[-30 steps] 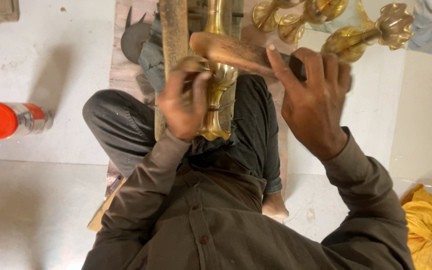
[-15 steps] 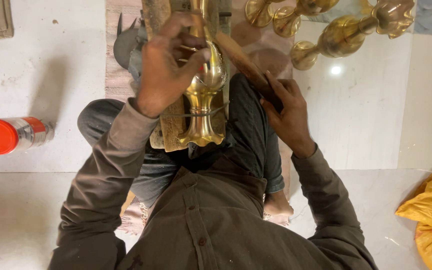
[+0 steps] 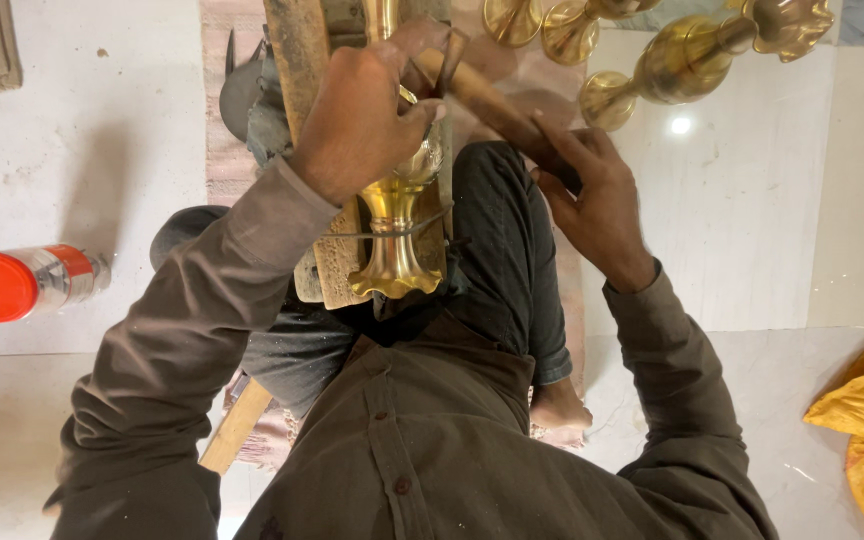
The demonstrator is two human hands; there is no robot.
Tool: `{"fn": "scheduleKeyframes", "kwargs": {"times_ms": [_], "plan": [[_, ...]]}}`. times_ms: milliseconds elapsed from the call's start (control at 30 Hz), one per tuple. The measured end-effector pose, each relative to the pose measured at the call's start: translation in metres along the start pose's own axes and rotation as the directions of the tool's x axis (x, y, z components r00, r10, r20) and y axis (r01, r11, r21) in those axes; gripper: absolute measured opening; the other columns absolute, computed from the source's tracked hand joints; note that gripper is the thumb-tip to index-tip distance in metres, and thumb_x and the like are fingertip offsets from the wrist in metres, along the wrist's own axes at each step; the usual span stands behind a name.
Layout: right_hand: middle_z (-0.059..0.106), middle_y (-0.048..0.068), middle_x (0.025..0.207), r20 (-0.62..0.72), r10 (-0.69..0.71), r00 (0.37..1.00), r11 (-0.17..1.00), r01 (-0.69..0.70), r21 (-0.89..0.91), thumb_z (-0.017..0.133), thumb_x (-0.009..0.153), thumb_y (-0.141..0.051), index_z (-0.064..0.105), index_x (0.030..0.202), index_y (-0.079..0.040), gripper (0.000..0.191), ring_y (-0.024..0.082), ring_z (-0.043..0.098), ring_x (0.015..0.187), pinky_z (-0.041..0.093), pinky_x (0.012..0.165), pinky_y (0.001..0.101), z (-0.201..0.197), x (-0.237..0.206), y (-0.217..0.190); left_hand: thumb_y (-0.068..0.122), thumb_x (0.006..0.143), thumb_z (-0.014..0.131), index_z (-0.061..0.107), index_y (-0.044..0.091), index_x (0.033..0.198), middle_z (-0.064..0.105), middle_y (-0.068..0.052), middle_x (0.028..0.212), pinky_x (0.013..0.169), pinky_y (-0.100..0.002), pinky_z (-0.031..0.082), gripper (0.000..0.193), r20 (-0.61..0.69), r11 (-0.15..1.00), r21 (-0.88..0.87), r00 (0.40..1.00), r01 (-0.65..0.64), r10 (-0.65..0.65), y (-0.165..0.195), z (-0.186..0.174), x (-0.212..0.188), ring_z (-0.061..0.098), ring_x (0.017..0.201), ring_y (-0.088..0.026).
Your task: The person sits on the floor decorating a brass vase-shaped object held on a sandbag support. They hold a small punch against the metal and strike it with a wooden mallet, repositioning the punch repeatedly to emboss patterns into the brass surface.
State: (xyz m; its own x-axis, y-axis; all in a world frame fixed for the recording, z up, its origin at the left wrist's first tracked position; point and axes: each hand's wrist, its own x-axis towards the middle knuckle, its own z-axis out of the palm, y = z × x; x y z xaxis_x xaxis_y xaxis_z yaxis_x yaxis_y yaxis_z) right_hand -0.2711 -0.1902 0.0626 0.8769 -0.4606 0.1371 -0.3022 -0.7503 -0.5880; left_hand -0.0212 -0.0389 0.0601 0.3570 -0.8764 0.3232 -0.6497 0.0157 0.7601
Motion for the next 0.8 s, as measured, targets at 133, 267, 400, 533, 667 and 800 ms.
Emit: {"fn": "scheduleKeyframes", "kwargs": {"times_ms": [133,267,400,533,667,800], "plan": [[0.064,0.015,0.119,0.059,-0.011,0.998,0.998,0.015,-0.065,0.078,0.093,-0.006,0.061,0.149,-0.016,0.059,0.029,0.069,0.1,0.058,0.085,0.0393,-0.01,0.009,-0.002,0.005,0.09,0.086,0.063,0.006,0.134,0.079,-0.013,0.09,0.063,-0.032,0.063,0.05,-0.012,1.0,-0.001,1.0,0.024,-0.024,-0.003,0.0,0.001,0.079,0.073,-0.018],[0.063,0.015,0.119,0.063,-0.045,0.997,0.997,0.049,-0.064,0.076,0.093,-0.003,0.06,0.151,-0.015,0.062,0.03,0.069,0.102,0.059,0.087,0.0394,-0.012,0.018,-0.001,0.006,0.089,0.086,0.065,0.003,0.134,0.078,-0.016,0.091,0.063,-0.032,0.063,0.05,-0.004,0.999,-0.036,1.0,0.028,-0.028,-0.007,-0.001,0.002,0.079,0.074,-0.02],[0.066,0.015,0.117,0.048,-0.104,0.993,0.964,0.113,-0.241,0.077,0.089,0.0,0.065,0.149,-0.015,0.062,0.033,0.068,0.1,0.057,0.085,0.0426,-0.017,0.021,0.005,0.007,0.09,0.087,0.067,0.002,0.13,0.078,-0.018,0.09,0.063,-0.033,0.063,0.045,0.018,1.0,0.012,1.0,0.025,-0.025,-0.009,-0.001,0.004,0.078,0.072,-0.02],[0.064,0.018,0.12,0.076,-0.125,0.989,0.981,0.135,-0.142,0.073,0.093,0.001,0.062,0.152,-0.012,0.061,0.03,0.068,0.101,0.058,0.087,0.0409,-0.024,0.029,0.015,0.006,0.09,0.086,0.068,0.003,0.132,0.078,-0.017,0.089,0.062,-0.032,0.063,0.046,0.035,0.999,-0.01,0.999,0.039,-0.039,-0.008,-0.003,0.004,0.078,0.072,-0.02],[0.064,0.018,0.12,0.063,-0.143,0.988,0.96,0.154,-0.234,0.074,0.094,0.002,0.062,0.152,-0.011,0.06,0.029,0.068,0.1,0.059,0.087,0.0393,-0.03,0.035,0.023,0.005,0.091,0.084,0.064,0.003,0.137,0.079,-0.016,0.091,0.065,-0.032,0.063,0.05,0.036,0.997,-0.062,0.998,0.052,-0.05,-0.006,-0.003,0.004,0.079,0.076,-0.019],[0.062,0.016,0.121,-0.055,-0.187,0.981,0.982,0.187,0.007,0.072,0.095,0.008,0.056,0.152,-0.005,0.061,0.029,0.065,0.109,0.055,0.094,0.0408,-0.037,0.042,0.024,0.004,0.091,0.085,0.061,0.001,0.14,0.078,-0.018,0.091,0.065,-0.032,0.064,0.055,0.005,0.998,-0.037,0.998,0.056,-0.056,-0.007,-0.003,0.002,0.079,0.075,-0.02]]}}
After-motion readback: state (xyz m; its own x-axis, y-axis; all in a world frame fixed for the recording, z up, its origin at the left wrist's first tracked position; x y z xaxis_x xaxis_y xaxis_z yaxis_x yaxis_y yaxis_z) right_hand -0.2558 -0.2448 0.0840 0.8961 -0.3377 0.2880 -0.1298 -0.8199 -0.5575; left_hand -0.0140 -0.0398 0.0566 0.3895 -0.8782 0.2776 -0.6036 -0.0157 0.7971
